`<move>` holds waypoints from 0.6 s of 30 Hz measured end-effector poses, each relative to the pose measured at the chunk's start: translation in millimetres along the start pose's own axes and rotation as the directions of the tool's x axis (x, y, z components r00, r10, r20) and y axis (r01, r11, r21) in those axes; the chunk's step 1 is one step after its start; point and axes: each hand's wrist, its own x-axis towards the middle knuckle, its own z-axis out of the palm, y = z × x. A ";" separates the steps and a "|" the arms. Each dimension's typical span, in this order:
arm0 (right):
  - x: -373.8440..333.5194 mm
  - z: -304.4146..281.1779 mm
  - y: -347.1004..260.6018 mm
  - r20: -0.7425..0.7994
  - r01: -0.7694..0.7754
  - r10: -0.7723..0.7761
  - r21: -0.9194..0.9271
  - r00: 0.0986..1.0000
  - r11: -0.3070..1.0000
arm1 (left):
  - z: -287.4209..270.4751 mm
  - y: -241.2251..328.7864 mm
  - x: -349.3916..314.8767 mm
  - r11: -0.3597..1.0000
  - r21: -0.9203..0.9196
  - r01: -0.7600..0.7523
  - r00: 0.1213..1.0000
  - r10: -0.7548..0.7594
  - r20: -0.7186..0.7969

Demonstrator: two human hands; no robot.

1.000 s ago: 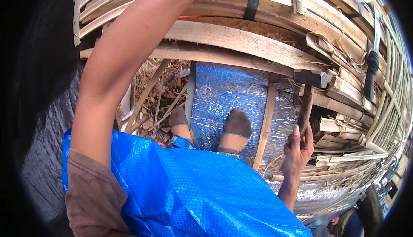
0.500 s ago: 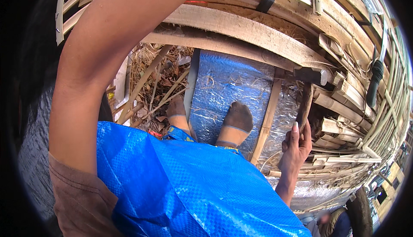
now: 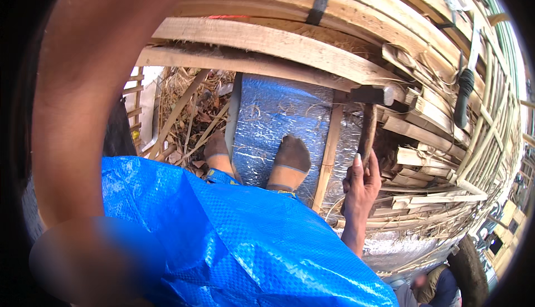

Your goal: The person assembles a bamboo structure by hammering a bamboo slat onto a frame and then positioning another lattice-like bamboo piece onto the structure.

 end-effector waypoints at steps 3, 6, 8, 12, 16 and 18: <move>-4.4 -11.8 3.2 0.031 0.022 -0.023 0.024 0.999 0.999 | -40.3 5.6 -2.1 0.994 -0.107 0.021 1.000 -0.020 0.008; 0.4 -14.7 2.3 0.045 -0.007 0.005 0.037 0.999 0.999 | -79.0 8.2 -13.8 0.984 -0.166 0.065 0.997 -0.059 0.040; 2.9 -13.4 4.3 0.049 -0.023 0.020 0.073 0.999 0.997 | -97.9 10.1 -19.3 0.979 -0.184 0.086 0.995 -0.074 0.070; 3.3 -12.3 5.4 0.064 -0.021 0.015 0.087 0.998 0.996 | -124.0 15.8 -22.2 0.990 -0.138 0.037 0.983 -0.012 0.184; 4.4 -15.3 11.6 0.031 0.031 -0.032 0.032 0.999 0.999 | -122.8 3.5 -24.9 0.998 -0.054 0.035 0.966 -0.020 0.258; 2.9 -12.1 15.0 0.039 0.042 -0.044 0.037 0.998 0.998 | -131.1 -0.3 -28.4 0.999 -0.041 0.033 0.945 -0.018 0.326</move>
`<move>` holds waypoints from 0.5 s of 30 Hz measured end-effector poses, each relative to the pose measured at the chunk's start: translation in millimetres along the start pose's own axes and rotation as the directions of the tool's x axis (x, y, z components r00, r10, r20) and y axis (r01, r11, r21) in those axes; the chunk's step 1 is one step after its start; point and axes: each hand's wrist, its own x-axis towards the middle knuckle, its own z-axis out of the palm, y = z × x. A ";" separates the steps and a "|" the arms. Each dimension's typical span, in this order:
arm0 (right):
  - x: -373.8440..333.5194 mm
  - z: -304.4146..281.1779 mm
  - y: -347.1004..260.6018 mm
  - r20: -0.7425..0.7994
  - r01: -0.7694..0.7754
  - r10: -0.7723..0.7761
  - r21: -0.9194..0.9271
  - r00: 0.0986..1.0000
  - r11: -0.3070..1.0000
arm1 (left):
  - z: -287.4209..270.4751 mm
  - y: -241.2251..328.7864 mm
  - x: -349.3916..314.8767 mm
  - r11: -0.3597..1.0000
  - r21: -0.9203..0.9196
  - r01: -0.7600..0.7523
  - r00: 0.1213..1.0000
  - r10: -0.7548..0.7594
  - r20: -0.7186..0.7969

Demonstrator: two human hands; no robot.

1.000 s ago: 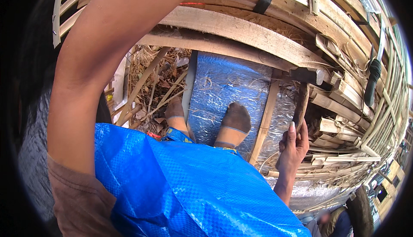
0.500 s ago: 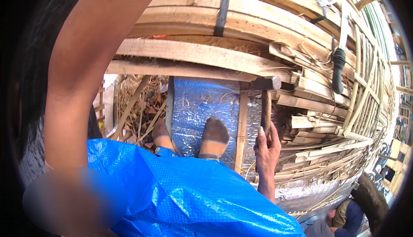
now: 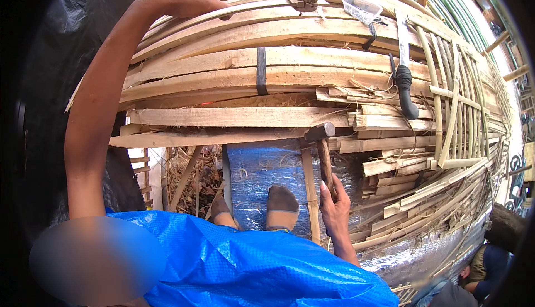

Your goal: The person assembles a bamboo structure by hammering a bamboo slat onto a frame and then positioning another lattice-like bamboo piece onto the structure.

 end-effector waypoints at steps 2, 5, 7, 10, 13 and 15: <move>-0.8 1.5 1.3 0.000 -0.017 0.017 0.042 1.000 0.999 | -4.2 -5.1 2.6 0.999 0.025 -0.045 0.999 0.044 0.010; -2.2 9.4 1.4 0.023 -0.016 0.016 0.022 1.000 1.000 | 1.3 -42.0 6.8 0.991 0.065 -0.115 0.991 0.119 -0.059; -0.6 9.0 4.9 0.040 0.014 -0.014 0.000 0.999 1.000 | 1.7 -59.6 10.5 0.980 0.055 -0.192 0.976 0.197 -0.096; 1.7 4.2 13.3 0.020 0.046 -0.045 -0.053 0.999 0.998 | 0.1 -54.6 0.7 0.986 -0.060 -0.155 0.983 0.147 -0.108; -2.0 8.5 3.0 0.016 -0.008 0.009 -0.024 1.000 1.000 | -4.6 -61.2 -8.9 0.971 -0.147 -0.189 0.981 0.180 -0.071; -0.3 10.0 0.5 0.010 -0.019 0.020 -0.024 1.000 1.000 | -10.1 -62.4 -14.7 0.972 -0.148 -0.180 0.983 0.176 -0.045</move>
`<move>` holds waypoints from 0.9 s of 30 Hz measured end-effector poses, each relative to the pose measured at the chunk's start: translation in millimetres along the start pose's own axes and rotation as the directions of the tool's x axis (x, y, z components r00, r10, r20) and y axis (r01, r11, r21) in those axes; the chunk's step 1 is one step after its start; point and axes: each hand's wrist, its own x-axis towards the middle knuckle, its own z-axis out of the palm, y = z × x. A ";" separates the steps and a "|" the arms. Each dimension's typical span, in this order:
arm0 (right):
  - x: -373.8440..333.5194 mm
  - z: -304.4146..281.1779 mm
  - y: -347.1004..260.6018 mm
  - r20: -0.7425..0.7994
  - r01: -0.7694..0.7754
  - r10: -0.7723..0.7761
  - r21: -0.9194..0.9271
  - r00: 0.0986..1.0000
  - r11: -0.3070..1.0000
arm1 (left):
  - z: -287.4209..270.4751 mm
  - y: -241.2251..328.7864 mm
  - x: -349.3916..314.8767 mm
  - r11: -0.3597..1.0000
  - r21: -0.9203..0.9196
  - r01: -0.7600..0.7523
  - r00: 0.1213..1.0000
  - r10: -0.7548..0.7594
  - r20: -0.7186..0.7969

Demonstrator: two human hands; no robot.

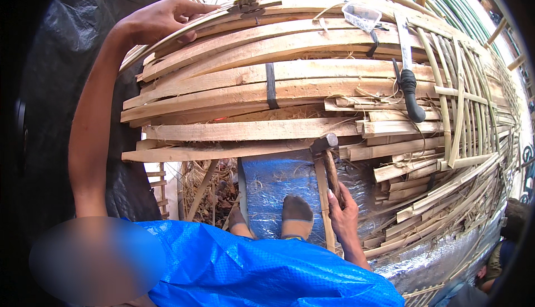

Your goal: The person assembles a bamboo structure by hammering a bamboo slat onto a frame and then positioning another lattice-like bamboo piece onto the structure.

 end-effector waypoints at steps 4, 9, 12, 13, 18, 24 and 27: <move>-2.5 1.3 -5.0 0.004 -0.022 0.022 -0.003 1.000 1.000 | -5.4 -7.7 -16.3 0.978 -0.157 -0.134 0.989 0.122 -0.082; 0.0 -2.3 2.2 -0.024 0.026 -0.028 -0.085 0.999 0.996 | -48.3 20.9 -57.7 0.996 -0.071 -0.056 0.950 0.031 -0.310; -1.0 1.2 3.7 -0.002 -0.010 0.010 -0.001 1.000 1.000 | -89.8 6.9 -93.4 0.961 -0.200 -0.190 0.898 0.088 -0.431; -4.0 -0.2 0.4 0.010 -0.065 0.065 0.042 0.998 0.997 | -104.7 21.6 -107.3 0.934 -0.266 -0.238 0.899 0.108 -0.425; -0.3 2.3 12.4 -0.001 0.067 -0.067 0.054 0.998 0.996 | -167.0 23.5 -174.5 0.694 -0.530 -0.488 0.817 0.149 -0.558; -3.0 4.8 13.5 0.000 0.114 -0.115 0.084 0.993 0.990 | -163.3 27.5 -214.2 0.231 -0.621 -0.749 0.656 0.387 -0.648; -10.4 -6.8 6.8 -0.040 0.093 -0.087 0.164 0.995 0.982 | -117.8 -18.4 -179.5 -0.056 -0.562 -0.825 0.531 0.259 -0.807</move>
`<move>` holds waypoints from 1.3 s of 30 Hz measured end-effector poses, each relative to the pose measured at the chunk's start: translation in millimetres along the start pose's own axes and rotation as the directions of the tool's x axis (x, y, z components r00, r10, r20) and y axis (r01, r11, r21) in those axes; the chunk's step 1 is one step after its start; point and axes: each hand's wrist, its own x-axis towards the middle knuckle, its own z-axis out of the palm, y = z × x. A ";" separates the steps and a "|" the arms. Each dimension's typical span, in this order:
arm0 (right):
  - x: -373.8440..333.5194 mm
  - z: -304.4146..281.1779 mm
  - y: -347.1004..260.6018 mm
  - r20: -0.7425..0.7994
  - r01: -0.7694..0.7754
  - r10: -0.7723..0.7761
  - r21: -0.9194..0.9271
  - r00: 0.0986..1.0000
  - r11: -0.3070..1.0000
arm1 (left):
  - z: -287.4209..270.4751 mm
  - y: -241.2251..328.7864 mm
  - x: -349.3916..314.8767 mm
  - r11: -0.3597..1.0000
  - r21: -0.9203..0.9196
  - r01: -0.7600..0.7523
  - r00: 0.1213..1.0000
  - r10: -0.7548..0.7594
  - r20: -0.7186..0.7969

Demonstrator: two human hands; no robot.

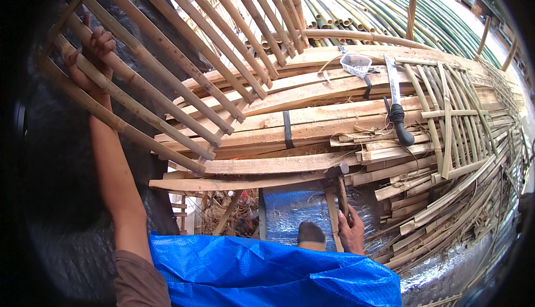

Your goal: The person assembles a bamboo structure by hammering a bamboo slat onto a frame and then positioning another lattice-like bamboo piece onto the structure.

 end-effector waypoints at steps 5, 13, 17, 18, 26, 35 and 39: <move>0.6 -14.1 11.1 -0.138 0.059 -0.043 0.116 0.990 0.991 | -56.6 -119.7 -55.5 0.936 -0.343 -0.082 0.976 0.005 -0.219; 11.9 -38.2 -15.6 -0.307 0.236 -0.216 0.026 0.927 0.972 | -91.0 -263.5 -149.1 0.806 -0.571 -0.154 0.867 -0.166 -0.469; 22.0 -39.0 -13.0 -0.346 0.173 -0.159 0.009 0.925 0.985 | -82.0 -294.7 -186.8 0.816 -0.561 -0.140 0.749 -0.283 -0.599; 23.5 -34.6 -13.0 -0.338 0.171 -0.159 0.009 0.928 0.985 | -92.5 -298.0 -201.7 0.850 -0.519 -0.091 0.689 -0.323 -0.649; 39.9 -19.1 -13.1 -0.244 0.114 -0.115 -0.018 0.963 0.993 | -99.4 -343.1 -290.8 0.974 -0.220 0.050 0.124 -0.225 -0.966; 56.1 3.2 -24.5 -0.159 0.123 -0.120 0.005 0.980 0.992 | -26.3 -303.5 -316.5 0.962 -0.264 -0.069 0.087 -0.258 -0.962; 57.5 7.8 -23.3 -0.095 0.135 -0.132 0.025 0.987 0.991 | -21.6 -301.8 -312.8 0.971 -0.214 0.105 0.126 -0.227 -0.966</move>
